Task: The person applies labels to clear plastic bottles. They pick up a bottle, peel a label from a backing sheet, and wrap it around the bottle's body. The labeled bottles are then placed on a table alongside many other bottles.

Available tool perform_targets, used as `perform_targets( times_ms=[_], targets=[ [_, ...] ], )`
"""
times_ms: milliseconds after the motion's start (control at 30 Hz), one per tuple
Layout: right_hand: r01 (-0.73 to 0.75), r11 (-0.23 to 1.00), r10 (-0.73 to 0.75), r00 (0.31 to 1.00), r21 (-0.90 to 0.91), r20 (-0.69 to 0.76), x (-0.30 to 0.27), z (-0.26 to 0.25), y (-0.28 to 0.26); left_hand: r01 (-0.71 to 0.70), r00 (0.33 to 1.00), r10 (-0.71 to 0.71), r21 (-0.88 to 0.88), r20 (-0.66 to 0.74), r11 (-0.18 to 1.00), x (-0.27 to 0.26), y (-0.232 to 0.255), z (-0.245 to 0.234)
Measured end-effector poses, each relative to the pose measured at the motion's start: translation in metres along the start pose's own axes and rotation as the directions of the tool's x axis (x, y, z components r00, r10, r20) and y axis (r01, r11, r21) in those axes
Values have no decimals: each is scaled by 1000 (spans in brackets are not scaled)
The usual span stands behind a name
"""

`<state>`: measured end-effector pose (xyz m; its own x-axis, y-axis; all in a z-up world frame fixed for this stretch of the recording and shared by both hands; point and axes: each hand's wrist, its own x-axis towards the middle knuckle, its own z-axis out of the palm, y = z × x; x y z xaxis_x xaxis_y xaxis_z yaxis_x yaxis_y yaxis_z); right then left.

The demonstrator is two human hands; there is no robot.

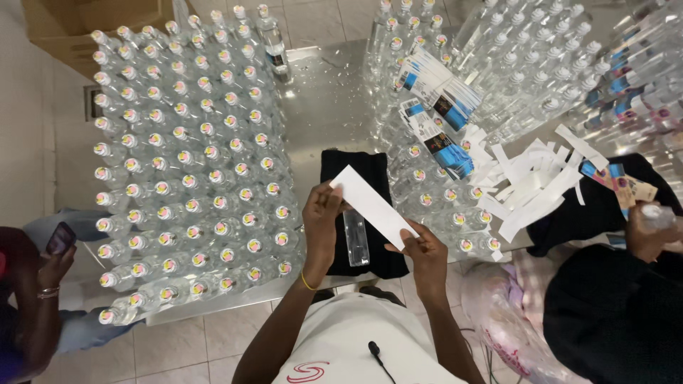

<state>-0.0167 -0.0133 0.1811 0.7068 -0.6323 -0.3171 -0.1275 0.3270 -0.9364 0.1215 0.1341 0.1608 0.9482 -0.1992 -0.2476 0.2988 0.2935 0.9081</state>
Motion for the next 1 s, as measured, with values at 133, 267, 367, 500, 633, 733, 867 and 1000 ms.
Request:
perform_targets(
  times_ms=[133,267,367,500,633,733,867,1000],
  targets=[
    [86,988,-80,995,-125,58,-6,5,-4,0,1000,-1,-25,-29,1000,-1,3,-11],
    [737,318,-731,591,-596,341,-5,26,-31,7,1000,-11,-148,-29,989,-16,15,-7],
    [834,122,-775,419,-537,474,-3,50,-48,1,1000,1,-156,13,988,-40,30,1],
    [908,130,-776,343,-397,530,2,72,-67,-72,997,75,-115,26,991,-60,47,9],
    [925,147,-770,330,-352,547,-3,69,-73,-131,991,133,-132,1,982,-62,37,7],
    [935,107,-799,283,-337,531,-8,70,-76,-188,982,190,-78,14,979,-63,37,7],
    [927,178,-787,336,-331,518,-12,65,-77,-268,963,270,-74,20,960,-63,29,11],
    [831,521,-703,547,-194,455,-13,53,-84,-325,945,325,9,26,946,-72,44,29]
  ],
)
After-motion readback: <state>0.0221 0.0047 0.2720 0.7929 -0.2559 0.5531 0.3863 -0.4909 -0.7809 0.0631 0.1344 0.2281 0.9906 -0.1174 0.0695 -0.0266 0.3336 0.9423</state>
